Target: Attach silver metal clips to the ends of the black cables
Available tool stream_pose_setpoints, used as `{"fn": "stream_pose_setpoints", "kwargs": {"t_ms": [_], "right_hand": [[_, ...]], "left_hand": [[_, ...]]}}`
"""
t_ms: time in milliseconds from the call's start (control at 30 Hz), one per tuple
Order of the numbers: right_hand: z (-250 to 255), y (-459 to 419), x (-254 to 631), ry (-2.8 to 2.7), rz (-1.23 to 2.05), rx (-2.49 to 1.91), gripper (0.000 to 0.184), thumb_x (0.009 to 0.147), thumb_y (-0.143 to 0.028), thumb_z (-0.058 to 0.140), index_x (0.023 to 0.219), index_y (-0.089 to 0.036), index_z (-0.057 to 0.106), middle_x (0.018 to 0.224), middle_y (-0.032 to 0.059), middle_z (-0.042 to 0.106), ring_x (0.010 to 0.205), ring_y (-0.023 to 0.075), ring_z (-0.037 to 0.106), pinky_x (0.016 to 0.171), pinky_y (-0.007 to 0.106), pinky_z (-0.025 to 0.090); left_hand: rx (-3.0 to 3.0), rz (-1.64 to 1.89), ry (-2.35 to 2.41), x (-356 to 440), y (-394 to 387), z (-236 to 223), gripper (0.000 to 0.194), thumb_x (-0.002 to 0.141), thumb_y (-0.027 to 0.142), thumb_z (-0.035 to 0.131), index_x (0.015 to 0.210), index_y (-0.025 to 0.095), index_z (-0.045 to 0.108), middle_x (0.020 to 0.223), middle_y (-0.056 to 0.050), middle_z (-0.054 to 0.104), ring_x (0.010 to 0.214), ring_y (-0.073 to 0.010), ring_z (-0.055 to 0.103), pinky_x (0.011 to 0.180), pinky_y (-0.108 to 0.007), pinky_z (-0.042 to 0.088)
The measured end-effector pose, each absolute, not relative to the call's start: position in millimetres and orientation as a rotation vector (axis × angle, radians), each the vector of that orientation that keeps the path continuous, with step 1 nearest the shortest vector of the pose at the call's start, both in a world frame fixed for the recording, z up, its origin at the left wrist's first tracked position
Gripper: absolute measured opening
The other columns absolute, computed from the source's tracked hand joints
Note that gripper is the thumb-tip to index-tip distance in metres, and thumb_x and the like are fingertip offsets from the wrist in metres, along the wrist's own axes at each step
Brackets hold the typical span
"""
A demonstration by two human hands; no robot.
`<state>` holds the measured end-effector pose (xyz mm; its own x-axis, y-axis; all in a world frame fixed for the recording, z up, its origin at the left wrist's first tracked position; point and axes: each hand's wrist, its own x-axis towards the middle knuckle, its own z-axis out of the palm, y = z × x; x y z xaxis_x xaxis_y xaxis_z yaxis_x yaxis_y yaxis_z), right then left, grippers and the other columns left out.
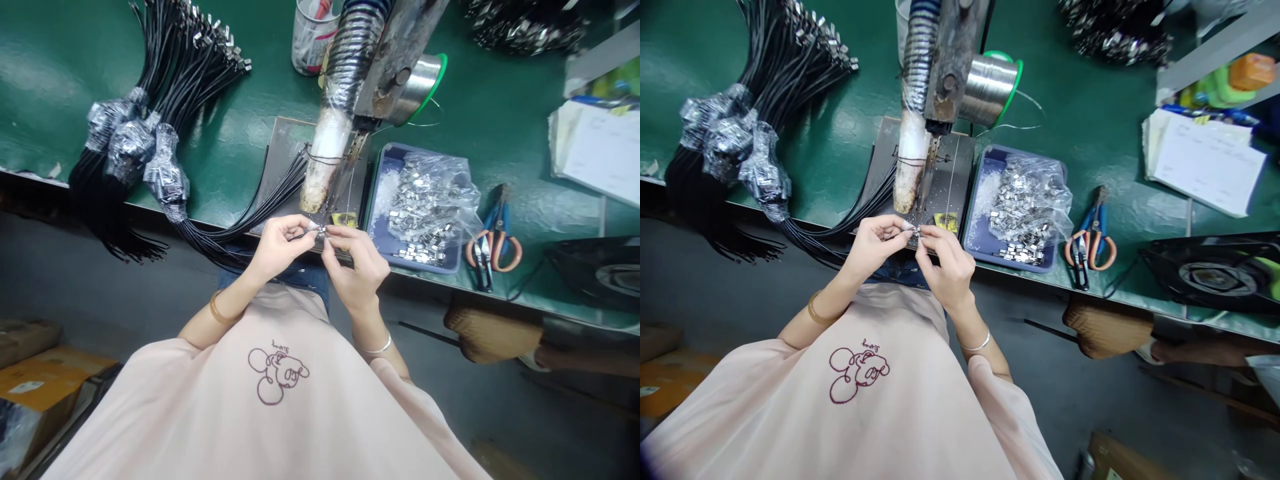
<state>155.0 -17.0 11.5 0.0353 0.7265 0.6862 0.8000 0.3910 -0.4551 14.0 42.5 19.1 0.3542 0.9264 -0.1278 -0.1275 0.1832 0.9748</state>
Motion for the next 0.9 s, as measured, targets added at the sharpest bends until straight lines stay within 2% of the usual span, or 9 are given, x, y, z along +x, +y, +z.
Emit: {"fn": "stream_pose_setpoints", "kwargs": {"t_ms": [367,600,733,900], "right_hand": [[7.1,-21.1,155.8,-1.696,-0.169,-1.313,0.013,0.088,-0.010,0.067,0.089,-0.023,0.063,0.095,0.0042,0.079,0.085,0.0172,0.077,0.076,0.029,0.063],[14.5,-23.5,157.4,-1.485,0.269,-1.477,0.008,0.091,-0.018,0.066,0.083,-0.021,0.068,0.082,0.0006,0.074,0.075,0.0145,0.072,0.065,0.026,0.061],[18.3,-24.5,157.3,-1.550,0.180,-1.442,0.007,0.090,-0.017,0.068,0.088,-0.023,0.071,0.080,-0.0003,0.070,0.071,0.0131,0.068,0.061,0.025,0.056],[15.6,-23.1,153.0,-1.598,0.176,-1.468,0.011,0.091,-0.016,0.066,0.081,-0.021,0.063,0.075,-0.0016,0.067,0.069,0.0122,0.066,0.065,0.025,0.056]], "left_hand": [[1.187,0.945,0.899,13.1,37.1,13.5,0.012,0.071,0.024,0.072,0.072,0.012,0.069,0.055,0.004,0.050,0.051,-0.0055,0.038,0.051,-0.020,0.030],[1.167,0.931,0.876,10.9,33.8,11.0,0.014,0.072,0.026,0.072,0.071,0.013,0.068,0.061,0.001,0.062,0.053,-0.0071,0.051,0.056,-0.020,0.043],[1.215,0.905,0.869,10.5,30.2,10.5,0.014,0.074,0.026,0.072,0.073,0.013,0.068,0.067,-0.001,0.067,0.060,-0.0092,0.058,0.063,-0.022,0.048],[1.180,0.875,0.846,9.4,29.7,8.6,0.019,0.076,0.029,0.075,0.075,0.014,0.064,0.061,0.002,0.062,0.055,-0.0077,0.056,0.059,-0.021,0.046]]}}
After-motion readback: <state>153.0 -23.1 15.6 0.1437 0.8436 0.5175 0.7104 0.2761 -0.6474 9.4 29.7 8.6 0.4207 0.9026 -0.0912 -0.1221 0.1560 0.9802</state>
